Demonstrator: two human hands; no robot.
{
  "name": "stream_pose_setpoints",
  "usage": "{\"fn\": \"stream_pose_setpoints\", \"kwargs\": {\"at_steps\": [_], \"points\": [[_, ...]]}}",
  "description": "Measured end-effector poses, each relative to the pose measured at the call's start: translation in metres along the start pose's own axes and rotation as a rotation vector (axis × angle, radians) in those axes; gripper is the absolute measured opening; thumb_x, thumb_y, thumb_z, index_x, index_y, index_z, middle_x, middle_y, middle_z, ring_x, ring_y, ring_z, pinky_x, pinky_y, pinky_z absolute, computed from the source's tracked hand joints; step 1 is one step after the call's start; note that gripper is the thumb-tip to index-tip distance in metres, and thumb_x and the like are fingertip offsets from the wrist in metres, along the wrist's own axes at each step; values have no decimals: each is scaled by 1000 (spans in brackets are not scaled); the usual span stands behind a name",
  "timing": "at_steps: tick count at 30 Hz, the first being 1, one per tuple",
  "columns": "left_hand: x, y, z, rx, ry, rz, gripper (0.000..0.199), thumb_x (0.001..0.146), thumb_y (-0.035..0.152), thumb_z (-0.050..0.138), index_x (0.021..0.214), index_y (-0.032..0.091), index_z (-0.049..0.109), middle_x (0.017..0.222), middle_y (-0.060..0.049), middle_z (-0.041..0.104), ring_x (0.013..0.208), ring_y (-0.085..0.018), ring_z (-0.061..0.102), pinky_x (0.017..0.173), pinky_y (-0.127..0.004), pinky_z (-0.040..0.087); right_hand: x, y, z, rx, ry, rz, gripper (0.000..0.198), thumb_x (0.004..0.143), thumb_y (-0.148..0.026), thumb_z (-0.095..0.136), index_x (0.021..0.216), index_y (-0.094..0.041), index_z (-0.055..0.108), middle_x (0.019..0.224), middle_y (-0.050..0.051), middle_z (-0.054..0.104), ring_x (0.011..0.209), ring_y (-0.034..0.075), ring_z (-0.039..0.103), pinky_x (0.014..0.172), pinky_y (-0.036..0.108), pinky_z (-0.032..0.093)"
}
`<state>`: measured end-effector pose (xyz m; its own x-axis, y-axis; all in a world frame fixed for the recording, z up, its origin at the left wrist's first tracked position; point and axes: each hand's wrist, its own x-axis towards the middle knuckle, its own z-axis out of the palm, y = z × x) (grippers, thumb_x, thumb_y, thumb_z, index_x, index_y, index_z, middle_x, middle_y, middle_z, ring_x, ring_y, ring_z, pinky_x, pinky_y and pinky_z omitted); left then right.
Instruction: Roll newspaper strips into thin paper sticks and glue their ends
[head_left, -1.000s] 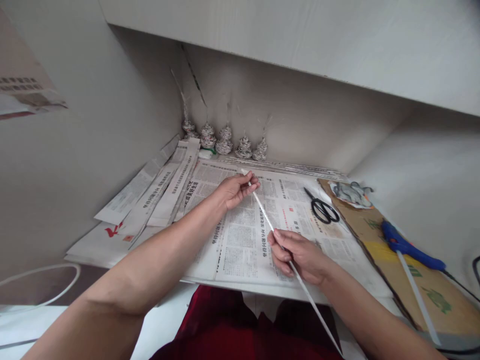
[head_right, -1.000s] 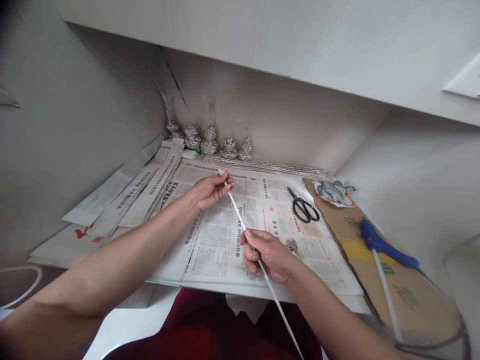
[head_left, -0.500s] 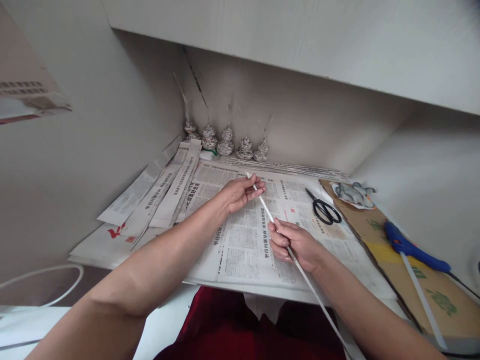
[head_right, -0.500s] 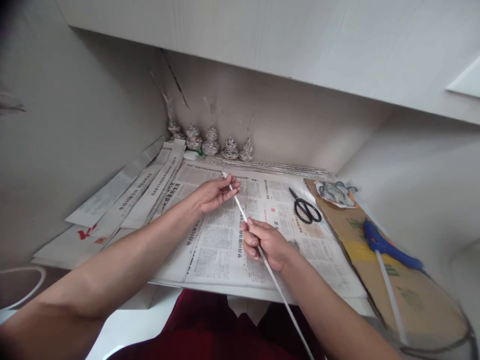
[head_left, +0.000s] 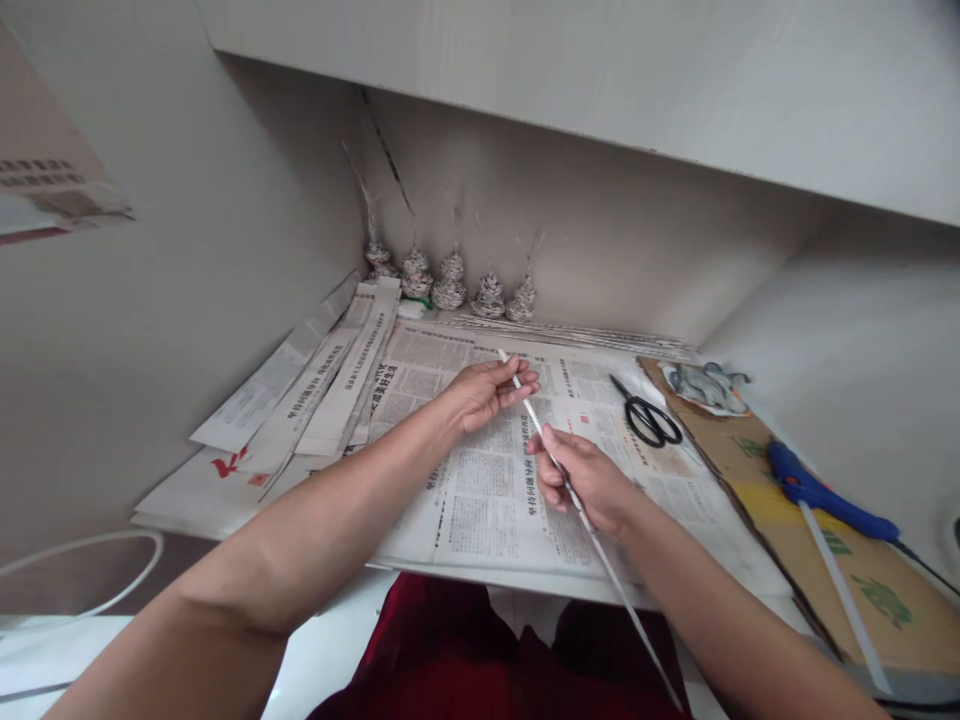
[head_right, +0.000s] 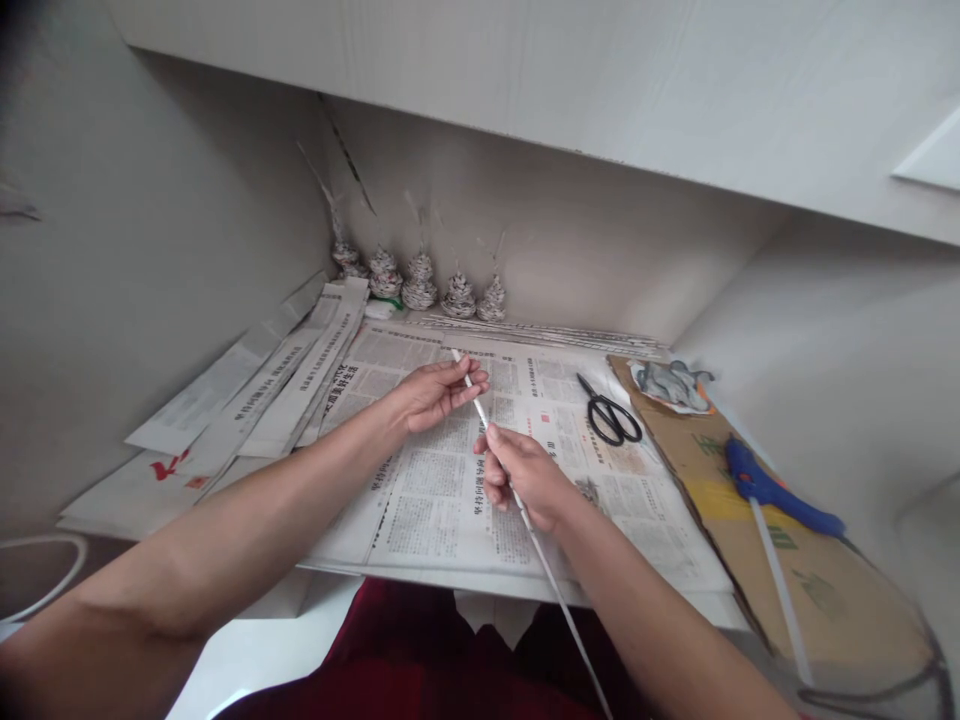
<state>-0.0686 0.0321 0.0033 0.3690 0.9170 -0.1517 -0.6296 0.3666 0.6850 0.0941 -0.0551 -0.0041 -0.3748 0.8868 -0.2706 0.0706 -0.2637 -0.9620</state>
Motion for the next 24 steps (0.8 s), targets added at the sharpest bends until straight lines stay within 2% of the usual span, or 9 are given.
{"fn": "stream_pose_setpoints", "kwargs": {"at_steps": [2, 4, 8, 10, 14, 16, 18, 22, 24], "points": [[0, -2, 1, 6, 17, -2, 12, 85, 15, 55, 82, 6, 62, 78, -13, 68, 73, -16, 69, 69, -23, 58, 2, 1, 2, -215, 138, -78, 31, 85, -52, 48, 83, -21, 49, 53, -6, 41, 42, 9, 42, 41, 22, 32], [-1, -3, 3, 10, 23, -6, 12, 85, 15, 55, 81, 6, 62, 78, -13, 68, 73, -16, 69, 70, -24, 58, 3, 0, 3, -239, 176, -93, 31, 85, -51, 47, 80, -21, 48, 51, -7, 40, 40, 9, 40, 40, 22, 31], [-5, -2, 6, 12, 5, -8, 16, 87, 17, 52, 82, 6, 62, 80, -13, 68, 74, -15, 69, 69, -21, 57, 2, -4, 2, 165, -80, 41, 29, 86, -51, 45, 79, -23, 43, 49, -10, 24, 37, 8, 27, 35, 20, 23], [-6, -3, 6, 22, -7, -9, 16, 87, 17, 52, 84, 6, 63, 81, -13, 68, 75, -16, 69, 69, -21, 57, 1, -5, 0, 206, -110, 52, 29, 85, -51, 46, 80, -22, 44, 50, -10, 23, 38, 8, 28, 35, 19, 23], [-5, -6, 4, 76, -12, -28, 14, 85, 19, 56, 85, 8, 64, 83, -13, 68, 72, -16, 69, 59, -20, 57, 3, -1, 1, -221, 148, -76, 32, 82, -53, 50, 80, -21, 49, 54, -6, 40, 43, 9, 41, 41, 22, 31], [-4, -8, 3, 79, -7, -33, 14, 84, 19, 56, 84, 8, 64, 82, -13, 68, 72, -15, 68, 59, -19, 57, 5, 1, 2, -366, 235, -144, 32, 83, -52, 50, 77, -20, 50, 53, -5, 43, 44, 9, 42, 43, 22, 33], [-3, -9, 2, 63, -14, -32, 14, 85, 16, 55, 83, 7, 65, 81, -13, 68, 74, -15, 68, 65, -20, 57, 5, 0, 1, -264, 188, -117, 34, 85, -54, 45, 78, -21, 49, 51, -7, 38, 40, 9, 39, 40, 22, 31], [-4, -10, 4, 35, -61, -30, 15, 86, 11, 52, 84, 6, 66, 83, -13, 68, 78, -14, 68, 77, -23, 56, 3, -5, -5, 151, -85, 41, 30, 85, -52, 45, 80, -23, 45, 49, -10, 22, 37, 8, 26, 34, 20, 22], [-4, -10, 5, 32, -63, -24, 14, 85, 10, 53, 84, 5, 66, 83, -13, 68, 79, -15, 68, 79, -25, 56, 1, -5, -8, 127, -73, 42, 29, 85, -51, 45, 82, -22, 47, 49, -9, 23, 38, 8, 27, 35, 20, 23]]}}
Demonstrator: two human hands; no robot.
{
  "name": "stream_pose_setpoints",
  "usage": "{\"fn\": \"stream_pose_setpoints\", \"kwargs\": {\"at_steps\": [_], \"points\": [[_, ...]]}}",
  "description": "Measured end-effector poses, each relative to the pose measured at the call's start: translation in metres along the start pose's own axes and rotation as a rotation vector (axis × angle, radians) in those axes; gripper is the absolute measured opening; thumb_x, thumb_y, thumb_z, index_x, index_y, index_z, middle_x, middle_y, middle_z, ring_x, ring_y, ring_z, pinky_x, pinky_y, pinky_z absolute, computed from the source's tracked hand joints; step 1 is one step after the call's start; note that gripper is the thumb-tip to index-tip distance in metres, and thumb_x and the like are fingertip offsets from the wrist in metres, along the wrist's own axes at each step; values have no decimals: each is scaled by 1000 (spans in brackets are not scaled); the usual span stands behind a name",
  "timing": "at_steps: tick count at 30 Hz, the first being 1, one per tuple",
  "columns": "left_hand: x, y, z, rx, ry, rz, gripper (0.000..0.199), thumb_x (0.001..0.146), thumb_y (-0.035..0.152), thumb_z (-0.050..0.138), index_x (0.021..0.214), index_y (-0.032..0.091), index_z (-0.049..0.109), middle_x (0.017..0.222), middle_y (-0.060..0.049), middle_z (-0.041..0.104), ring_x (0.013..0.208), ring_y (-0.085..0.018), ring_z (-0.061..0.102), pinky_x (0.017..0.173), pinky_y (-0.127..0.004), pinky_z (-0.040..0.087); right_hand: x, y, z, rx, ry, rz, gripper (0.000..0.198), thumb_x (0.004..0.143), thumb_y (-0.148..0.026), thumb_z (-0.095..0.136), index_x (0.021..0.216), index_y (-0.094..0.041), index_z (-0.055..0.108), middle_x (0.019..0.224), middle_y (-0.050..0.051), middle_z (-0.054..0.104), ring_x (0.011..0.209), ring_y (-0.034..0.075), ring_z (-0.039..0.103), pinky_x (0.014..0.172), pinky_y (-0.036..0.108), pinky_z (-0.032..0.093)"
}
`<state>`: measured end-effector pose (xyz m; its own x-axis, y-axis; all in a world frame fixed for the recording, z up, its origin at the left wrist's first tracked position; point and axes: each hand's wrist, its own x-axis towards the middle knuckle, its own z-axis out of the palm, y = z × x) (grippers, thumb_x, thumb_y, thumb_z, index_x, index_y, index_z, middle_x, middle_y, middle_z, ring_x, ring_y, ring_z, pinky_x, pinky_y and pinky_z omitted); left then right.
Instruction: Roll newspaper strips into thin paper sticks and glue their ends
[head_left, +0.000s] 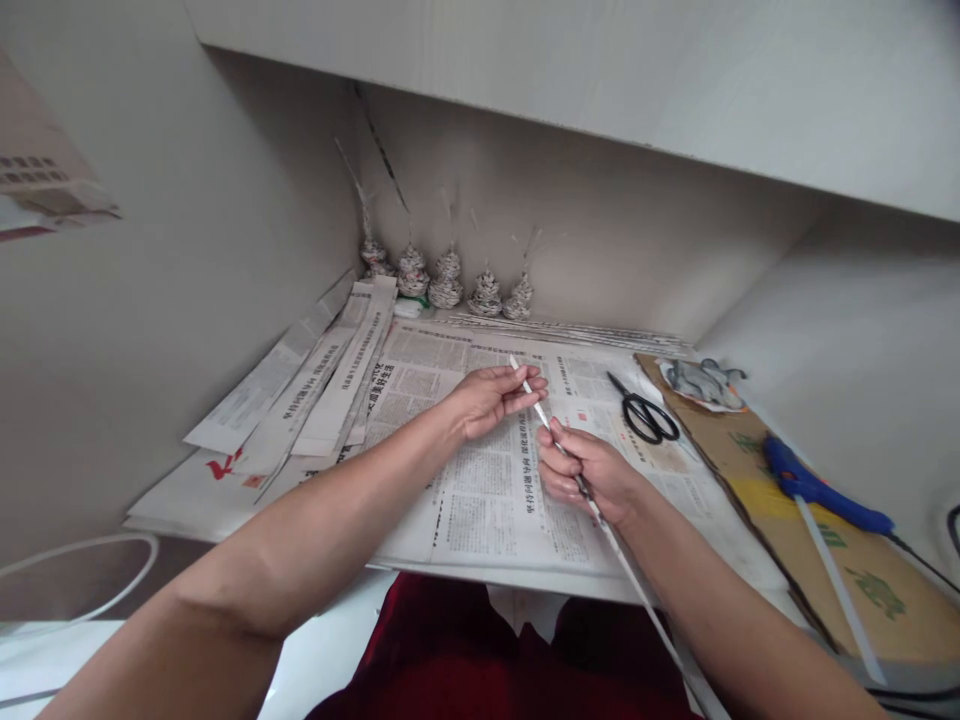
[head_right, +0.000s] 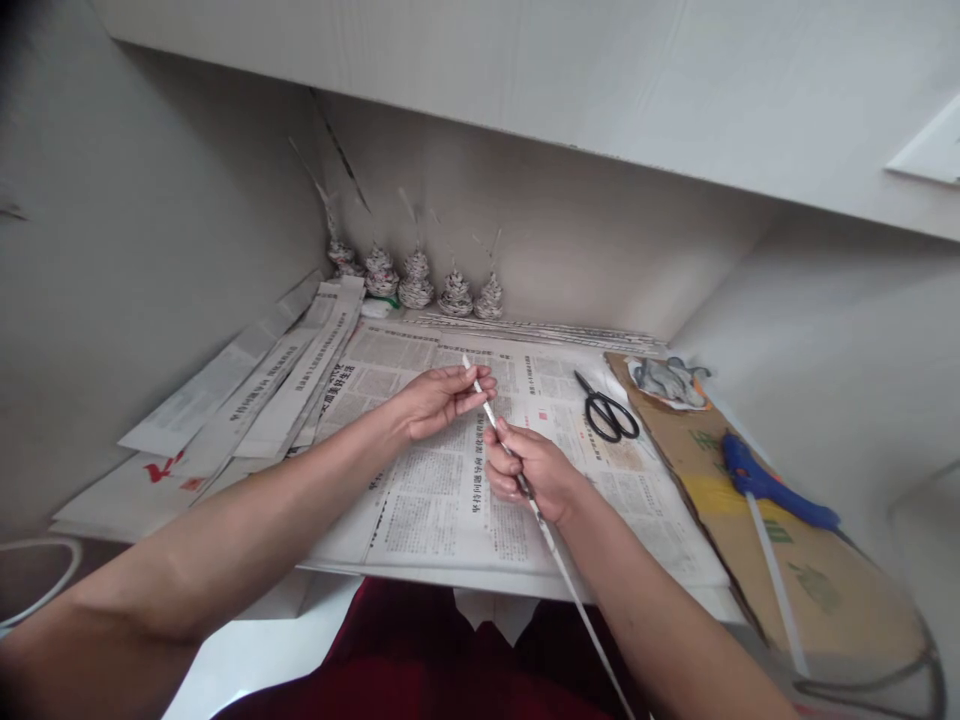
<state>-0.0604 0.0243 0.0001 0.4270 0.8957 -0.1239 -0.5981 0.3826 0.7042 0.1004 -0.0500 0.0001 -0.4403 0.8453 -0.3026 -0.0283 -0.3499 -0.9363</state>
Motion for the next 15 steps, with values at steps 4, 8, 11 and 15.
{"fn": "stream_pose_setpoints", "kwargs": {"at_steps": [4, 8, 11, 15], "points": [[0, -2, 0, 12, 41, -5, 13, 85, 9, 53, 82, 5, 65, 80, -13, 68, 77, -16, 68, 76, -25, 57, -2, 6, 0, -403, 281, -164, 30, 83, -50, 51, 79, -21, 51, 56, -4, 42, 45, 9, 41, 40, 21, 30], [0, -5, 1, 2, 13, -7, 13, 84, 9, 53, 82, 5, 66, 80, -13, 68, 78, -15, 68, 80, -26, 56, -3, 6, 2, -230, 165, -93, 30, 86, -50, 45, 78, -22, 46, 50, -7, 32, 40, 8, 33, 37, 21, 26], [-1, -6, 2, -11, 7, -20, 14, 85, 8, 53, 83, 5, 66, 81, -13, 68, 79, -15, 68, 80, -25, 56, -5, 2, 0, 37, -23, 15, 29, 87, -50, 44, 77, -23, 43, 49, -10, 19, 37, 8, 24, 34, 20, 22], [-2, -5, 3, 0, 48, -21, 12, 84, 8, 54, 84, 4, 65, 81, -13, 68, 78, -17, 68, 76, -24, 57, -8, 7, 0, -218, 162, -61, 32, 85, -53, 46, 81, -21, 48, 51, -7, 34, 40, 8, 35, 36, 20, 27]]}}
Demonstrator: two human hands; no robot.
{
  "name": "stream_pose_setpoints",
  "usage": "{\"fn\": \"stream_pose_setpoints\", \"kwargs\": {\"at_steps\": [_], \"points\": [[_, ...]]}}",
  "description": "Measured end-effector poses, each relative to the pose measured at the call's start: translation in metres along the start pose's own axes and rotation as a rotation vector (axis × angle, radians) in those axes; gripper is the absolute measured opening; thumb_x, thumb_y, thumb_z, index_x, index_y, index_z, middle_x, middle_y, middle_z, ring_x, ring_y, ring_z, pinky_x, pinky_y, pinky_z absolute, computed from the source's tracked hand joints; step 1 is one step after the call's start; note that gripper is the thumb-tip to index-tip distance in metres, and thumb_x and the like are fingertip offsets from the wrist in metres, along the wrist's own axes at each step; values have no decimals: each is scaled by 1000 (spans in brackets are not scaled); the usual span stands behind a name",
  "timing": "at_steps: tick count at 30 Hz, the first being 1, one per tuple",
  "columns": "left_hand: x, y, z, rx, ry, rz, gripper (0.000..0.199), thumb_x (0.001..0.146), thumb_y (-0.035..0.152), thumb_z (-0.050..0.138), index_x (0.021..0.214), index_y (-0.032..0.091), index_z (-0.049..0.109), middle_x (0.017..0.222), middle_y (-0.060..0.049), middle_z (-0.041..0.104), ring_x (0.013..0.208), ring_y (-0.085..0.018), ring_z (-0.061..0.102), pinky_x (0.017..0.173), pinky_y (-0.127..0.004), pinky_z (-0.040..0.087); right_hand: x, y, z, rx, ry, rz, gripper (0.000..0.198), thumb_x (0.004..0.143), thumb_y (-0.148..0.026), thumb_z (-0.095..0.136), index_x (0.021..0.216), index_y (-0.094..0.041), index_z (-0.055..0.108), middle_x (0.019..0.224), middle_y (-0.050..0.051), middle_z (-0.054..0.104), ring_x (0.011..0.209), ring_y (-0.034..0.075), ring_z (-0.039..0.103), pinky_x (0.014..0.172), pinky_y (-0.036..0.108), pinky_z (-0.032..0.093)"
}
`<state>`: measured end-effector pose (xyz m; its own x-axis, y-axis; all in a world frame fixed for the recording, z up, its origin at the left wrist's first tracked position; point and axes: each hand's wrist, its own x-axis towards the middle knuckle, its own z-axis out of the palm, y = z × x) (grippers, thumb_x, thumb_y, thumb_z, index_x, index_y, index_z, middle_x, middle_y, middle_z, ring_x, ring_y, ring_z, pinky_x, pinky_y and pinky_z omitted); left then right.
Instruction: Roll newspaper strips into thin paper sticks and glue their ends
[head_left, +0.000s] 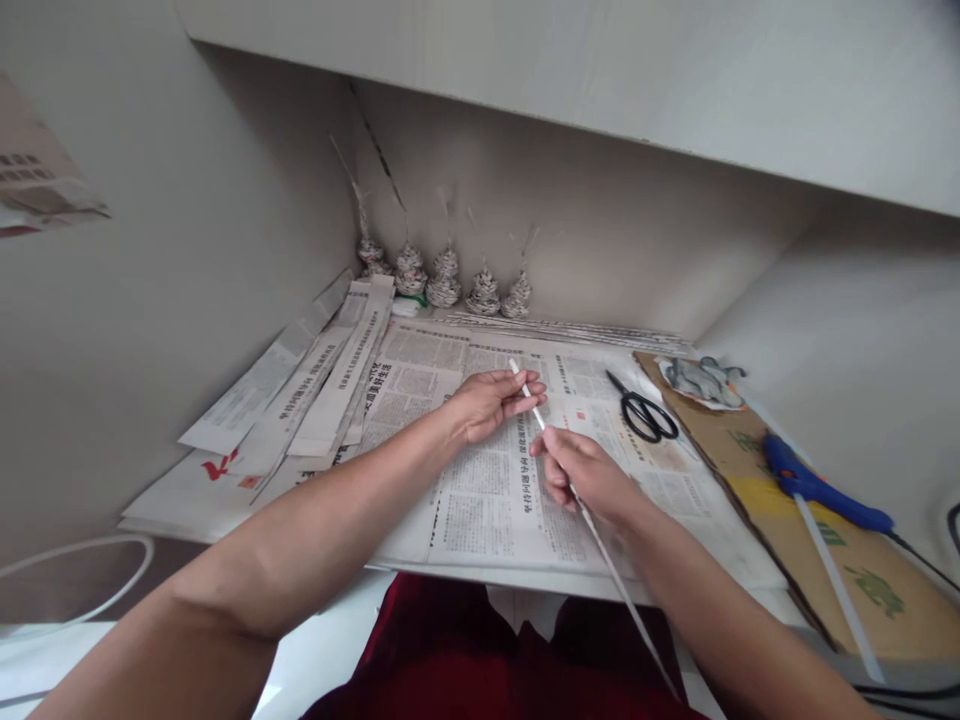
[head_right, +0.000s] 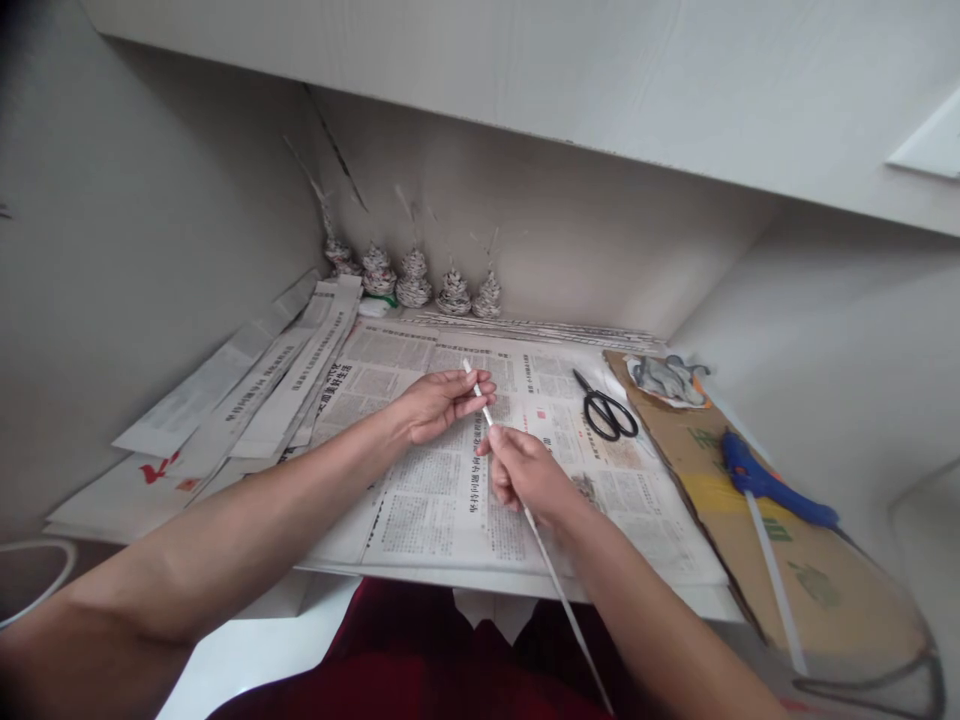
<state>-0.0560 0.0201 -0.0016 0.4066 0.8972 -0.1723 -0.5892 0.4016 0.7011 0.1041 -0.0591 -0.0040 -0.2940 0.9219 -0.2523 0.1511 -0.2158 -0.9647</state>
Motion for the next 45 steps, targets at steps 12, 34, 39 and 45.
{"fn": "stream_pose_setpoints", "kwargs": {"at_steps": [12, 34, 39, 45], "points": [[0, -2, 1, -3, -18, 12, 12, 84, 10, 54, 86, 5, 65, 84, -12, 68, 77, -16, 68, 73, -22, 57, -4, 2, -1, 4, -15, 15, 32, 85, -54, 47, 82, -22, 48, 52, -7, 38, 40, 9, 41, 36, 20, 32], [-2, -5, 3, -14, -7, -6, 12, 83, 6, 55, 88, 4, 66, 87, -14, 68, 80, -17, 69, 81, -25, 56, -4, 1, 1, 173, -94, 62, 30, 85, -51, 48, 83, -21, 50, 50, -8, 36, 39, 8, 39, 34, 19, 29], [-2, -5, 3, 0, 16, -3, 12, 83, 6, 54, 86, 4, 65, 84, -13, 68, 78, -17, 69, 80, -25, 56, -2, 3, 2, 30, 3, 24, 33, 86, -53, 47, 78, -21, 49, 48, -7, 37, 37, 8, 39, 34, 19, 29], [-2, -5, 3, -12, -6, -18, 14, 83, 3, 53, 88, 4, 66, 87, -14, 68, 83, -18, 69, 85, -27, 55, 3, 0, -5, 156, -134, 96, 35, 86, -55, 43, 82, -20, 50, 49, -7, 39, 39, 10, 44, 35, 20, 33]]}}
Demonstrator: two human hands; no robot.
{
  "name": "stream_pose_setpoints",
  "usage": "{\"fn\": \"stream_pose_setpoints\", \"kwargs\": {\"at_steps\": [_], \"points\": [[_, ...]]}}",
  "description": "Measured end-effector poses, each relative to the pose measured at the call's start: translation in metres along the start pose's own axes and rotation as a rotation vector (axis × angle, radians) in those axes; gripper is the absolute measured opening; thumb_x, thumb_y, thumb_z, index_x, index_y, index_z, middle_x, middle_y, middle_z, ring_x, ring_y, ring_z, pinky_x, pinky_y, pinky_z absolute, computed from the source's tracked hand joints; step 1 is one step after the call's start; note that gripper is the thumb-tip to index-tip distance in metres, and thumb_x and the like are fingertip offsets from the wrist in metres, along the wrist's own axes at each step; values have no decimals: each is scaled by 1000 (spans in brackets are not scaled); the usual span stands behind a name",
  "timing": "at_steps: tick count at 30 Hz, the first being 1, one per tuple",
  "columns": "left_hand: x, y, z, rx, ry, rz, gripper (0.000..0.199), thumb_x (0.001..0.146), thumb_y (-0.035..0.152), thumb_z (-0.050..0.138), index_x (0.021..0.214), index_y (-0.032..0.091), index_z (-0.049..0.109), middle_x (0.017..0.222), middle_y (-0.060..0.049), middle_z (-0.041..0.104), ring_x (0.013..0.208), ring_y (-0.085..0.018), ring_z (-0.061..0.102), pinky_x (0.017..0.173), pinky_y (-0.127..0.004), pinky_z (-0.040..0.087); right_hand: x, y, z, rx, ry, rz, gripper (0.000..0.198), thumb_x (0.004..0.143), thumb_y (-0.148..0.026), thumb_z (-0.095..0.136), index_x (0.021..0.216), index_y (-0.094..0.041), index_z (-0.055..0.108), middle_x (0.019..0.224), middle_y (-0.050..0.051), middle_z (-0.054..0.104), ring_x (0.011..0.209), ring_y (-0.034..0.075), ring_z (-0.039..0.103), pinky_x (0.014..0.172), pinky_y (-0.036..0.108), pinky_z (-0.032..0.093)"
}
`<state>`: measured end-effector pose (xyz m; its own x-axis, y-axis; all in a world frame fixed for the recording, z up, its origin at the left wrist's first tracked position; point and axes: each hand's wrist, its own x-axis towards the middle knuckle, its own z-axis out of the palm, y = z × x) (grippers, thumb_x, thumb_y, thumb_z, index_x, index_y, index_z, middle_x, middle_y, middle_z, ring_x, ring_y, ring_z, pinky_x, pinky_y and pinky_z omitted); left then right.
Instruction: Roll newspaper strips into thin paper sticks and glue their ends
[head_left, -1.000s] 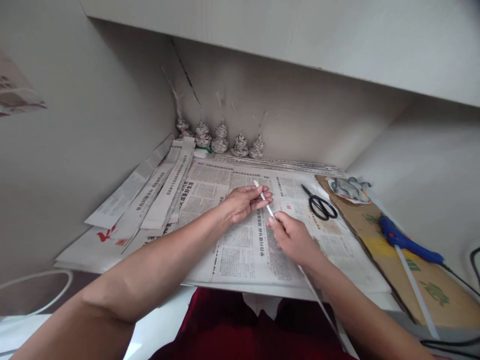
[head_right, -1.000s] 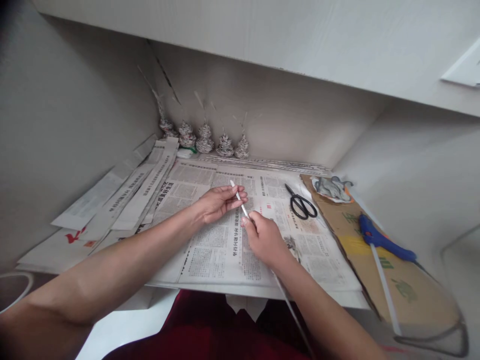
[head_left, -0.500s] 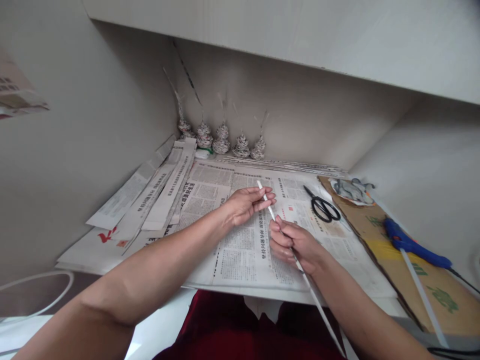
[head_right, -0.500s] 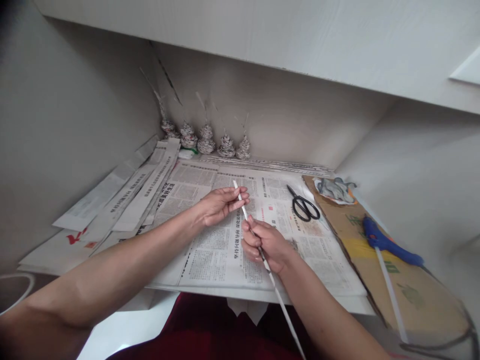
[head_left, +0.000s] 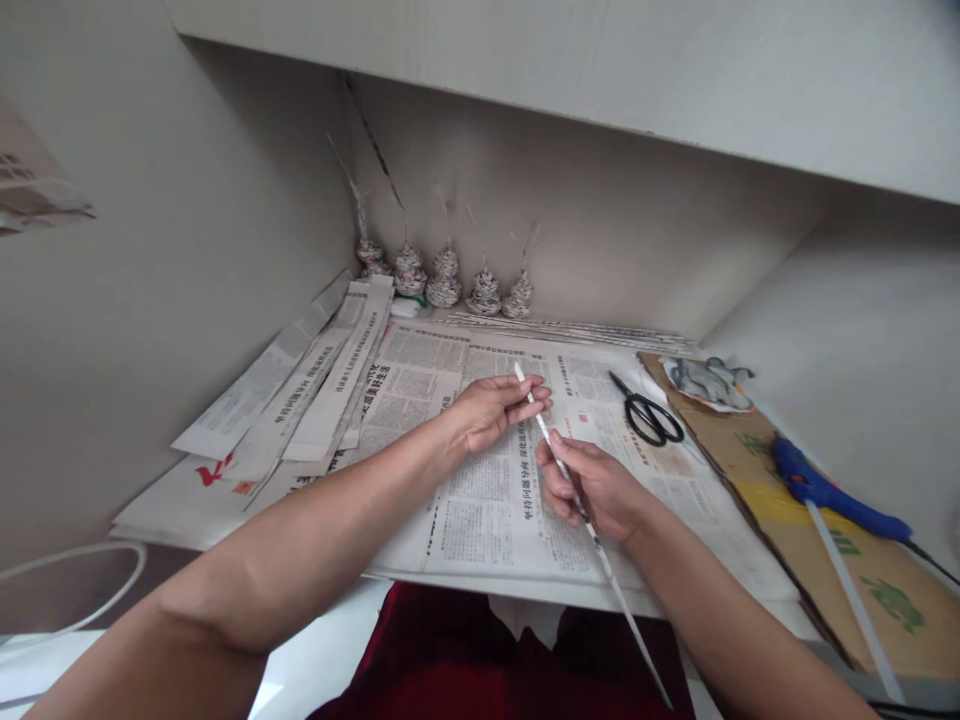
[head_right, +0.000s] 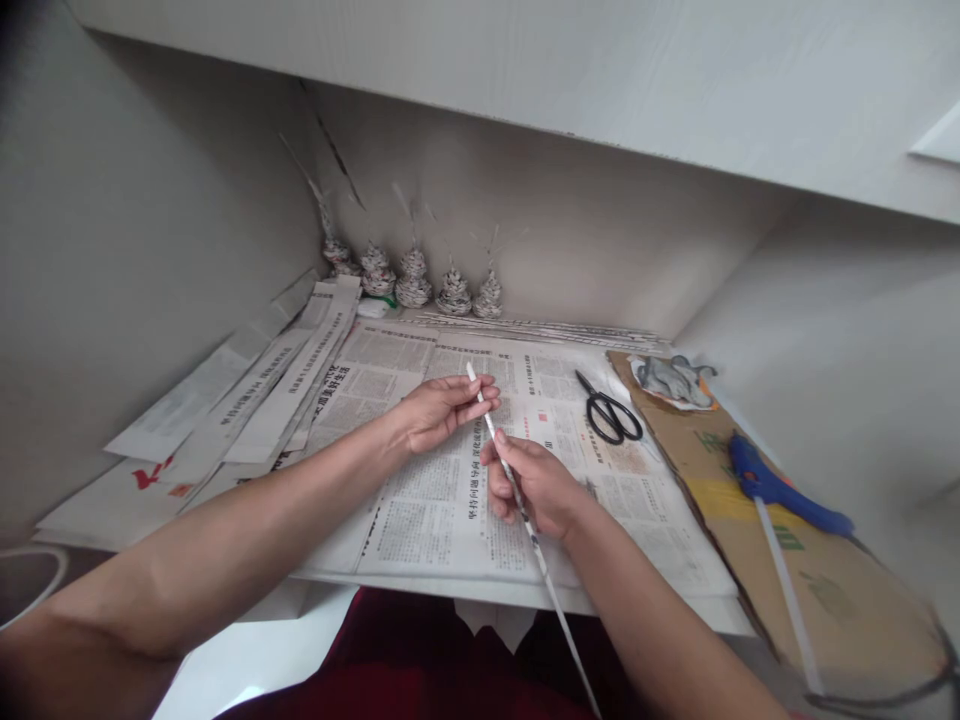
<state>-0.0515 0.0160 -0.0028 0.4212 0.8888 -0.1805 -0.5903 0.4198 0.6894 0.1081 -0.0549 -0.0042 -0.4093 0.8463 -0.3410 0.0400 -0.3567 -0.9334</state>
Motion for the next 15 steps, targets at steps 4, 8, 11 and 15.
{"fn": "stream_pose_setpoints", "kwargs": {"at_steps": [4, 8, 11, 15], "points": [[0, -1, -1, 15, -14, -22, 19, 79, -4, 53, 90, 3, 66, 87, -14, 69, 85, -17, 68, 84, -25, 54, 15, -8, -14, -356, 289, -162, 37, 83, -56, 48, 86, -19, 55, 70, 1, 58, 59, 15, 59, 48, 25, 45], [2, -3, -2, 19, -3, -31, 20, 78, -5, 54, 90, 3, 67, 87, -15, 69, 83, -17, 68, 80, -23, 56, 33, -23, -23, -573, 517, -438, 27, 80, -46, 55, 86, -21, 60, 82, 3, 64, 73, 17, 59, 65, 29, 47], [4, -4, -3, 25, 7, -23, 19, 76, -7, 54, 86, 3, 68, 87, -14, 68, 78, -14, 68, 79, -21, 56, 44, -33, -22, -668, 545, -508, 25, 77, -44, 59, 81, -20, 64, 82, 5, 67, 78, 18, 59, 75, 32, 46], [6, -5, -4, 28, 8, -4, 22, 76, -7, 54, 86, 5, 69, 90, -12, 68, 80, -13, 67, 78, -20, 56, 56, -36, -21, -598, 491, -423, 31, 70, -48, 66, 76, -18, 67, 78, 6, 69, 74, 20, 61, 71, 32, 47]]}}
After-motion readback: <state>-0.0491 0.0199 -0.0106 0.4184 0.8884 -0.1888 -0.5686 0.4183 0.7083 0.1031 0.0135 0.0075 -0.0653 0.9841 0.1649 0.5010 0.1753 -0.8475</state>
